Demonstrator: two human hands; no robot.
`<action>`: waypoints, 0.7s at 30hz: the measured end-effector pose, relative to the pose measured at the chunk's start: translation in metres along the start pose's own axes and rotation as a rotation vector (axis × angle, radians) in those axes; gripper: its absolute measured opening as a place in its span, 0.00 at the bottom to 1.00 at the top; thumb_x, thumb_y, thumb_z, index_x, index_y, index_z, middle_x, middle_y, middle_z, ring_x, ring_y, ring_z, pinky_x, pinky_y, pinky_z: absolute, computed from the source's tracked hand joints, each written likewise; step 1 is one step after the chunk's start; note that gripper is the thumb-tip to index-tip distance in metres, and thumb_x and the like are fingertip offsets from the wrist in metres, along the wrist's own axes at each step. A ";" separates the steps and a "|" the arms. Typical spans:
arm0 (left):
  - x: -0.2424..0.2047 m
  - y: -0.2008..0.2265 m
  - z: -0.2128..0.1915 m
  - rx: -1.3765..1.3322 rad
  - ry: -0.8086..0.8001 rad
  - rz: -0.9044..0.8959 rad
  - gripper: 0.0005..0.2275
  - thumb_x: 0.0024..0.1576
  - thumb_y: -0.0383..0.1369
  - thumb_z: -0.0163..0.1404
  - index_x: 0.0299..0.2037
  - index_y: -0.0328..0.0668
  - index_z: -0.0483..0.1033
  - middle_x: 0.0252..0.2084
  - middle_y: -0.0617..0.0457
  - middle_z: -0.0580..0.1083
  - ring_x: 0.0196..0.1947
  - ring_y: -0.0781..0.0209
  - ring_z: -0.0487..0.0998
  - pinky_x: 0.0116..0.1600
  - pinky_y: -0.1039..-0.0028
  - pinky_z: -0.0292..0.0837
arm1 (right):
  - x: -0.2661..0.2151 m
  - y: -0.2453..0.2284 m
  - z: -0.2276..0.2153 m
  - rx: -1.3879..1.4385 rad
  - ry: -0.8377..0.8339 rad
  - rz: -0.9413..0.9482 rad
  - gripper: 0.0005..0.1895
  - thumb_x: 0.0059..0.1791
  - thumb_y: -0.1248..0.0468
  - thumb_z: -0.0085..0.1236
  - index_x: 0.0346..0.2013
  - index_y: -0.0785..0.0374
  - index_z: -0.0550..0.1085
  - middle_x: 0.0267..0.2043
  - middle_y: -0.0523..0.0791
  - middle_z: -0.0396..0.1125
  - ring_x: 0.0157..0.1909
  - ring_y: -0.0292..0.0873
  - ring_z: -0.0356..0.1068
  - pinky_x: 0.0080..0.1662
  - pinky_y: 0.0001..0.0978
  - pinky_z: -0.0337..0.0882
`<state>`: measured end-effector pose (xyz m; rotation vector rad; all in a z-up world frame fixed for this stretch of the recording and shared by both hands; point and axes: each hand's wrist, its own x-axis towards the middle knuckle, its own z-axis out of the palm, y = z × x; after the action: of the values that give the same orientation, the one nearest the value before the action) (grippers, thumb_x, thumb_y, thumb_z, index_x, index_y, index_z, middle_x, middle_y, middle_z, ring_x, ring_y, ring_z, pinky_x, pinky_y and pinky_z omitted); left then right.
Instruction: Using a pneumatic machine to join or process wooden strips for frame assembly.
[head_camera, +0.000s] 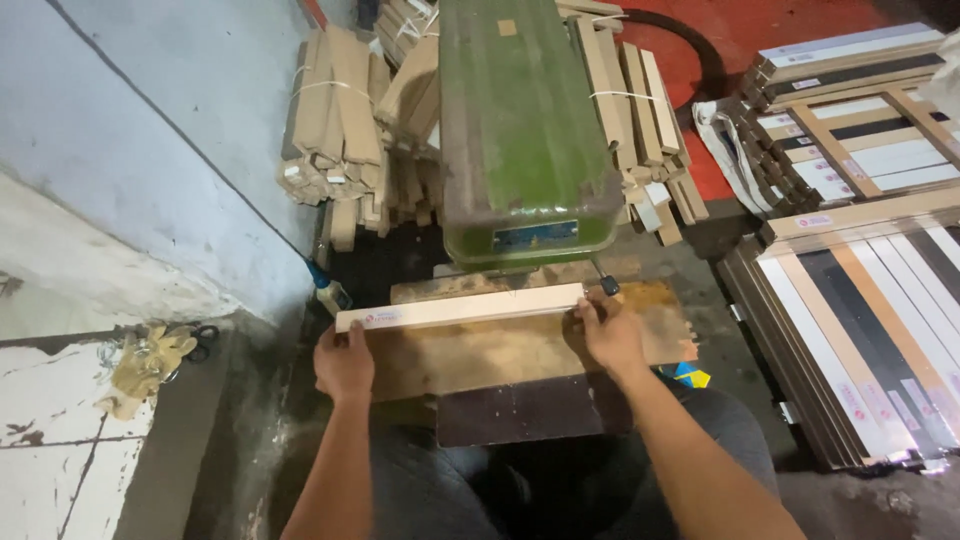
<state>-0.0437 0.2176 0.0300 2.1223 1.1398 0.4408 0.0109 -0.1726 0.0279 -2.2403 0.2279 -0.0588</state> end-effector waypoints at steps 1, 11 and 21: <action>0.002 -0.004 -0.005 0.002 -0.004 0.005 0.22 0.62 0.53 0.51 0.61 0.52 0.76 0.53 0.55 0.78 0.56 0.55 0.78 0.55 0.50 0.71 | -0.004 -0.004 0.003 0.001 0.004 0.005 0.20 0.55 0.51 0.51 0.51 0.61 0.79 0.43 0.53 0.78 0.55 0.63 0.73 0.56 0.56 0.70; 0.032 -0.043 -0.039 -0.051 0.028 0.022 0.21 0.66 0.46 0.52 0.60 0.39 0.74 0.52 0.42 0.74 0.56 0.42 0.75 0.55 0.47 0.71 | -0.018 -0.040 0.038 0.085 -0.168 0.056 0.23 0.55 0.47 0.51 0.55 0.57 0.79 0.51 0.53 0.76 0.60 0.59 0.72 0.59 0.52 0.71; 0.024 -0.024 -0.054 -0.076 -0.009 0.005 0.22 0.69 0.42 0.48 0.67 0.34 0.68 0.58 0.39 0.72 0.61 0.40 0.71 0.60 0.47 0.70 | -0.010 -0.044 0.048 0.115 -0.189 0.074 0.21 0.55 0.49 0.52 0.55 0.57 0.79 0.52 0.51 0.76 0.61 0.56 0.71 0.60 0.50 0.70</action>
<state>-0.0758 0.2689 0.0515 2.0600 1.0956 0.4695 0.0128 -0.1069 0.0320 -2.1056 0.1996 0.1750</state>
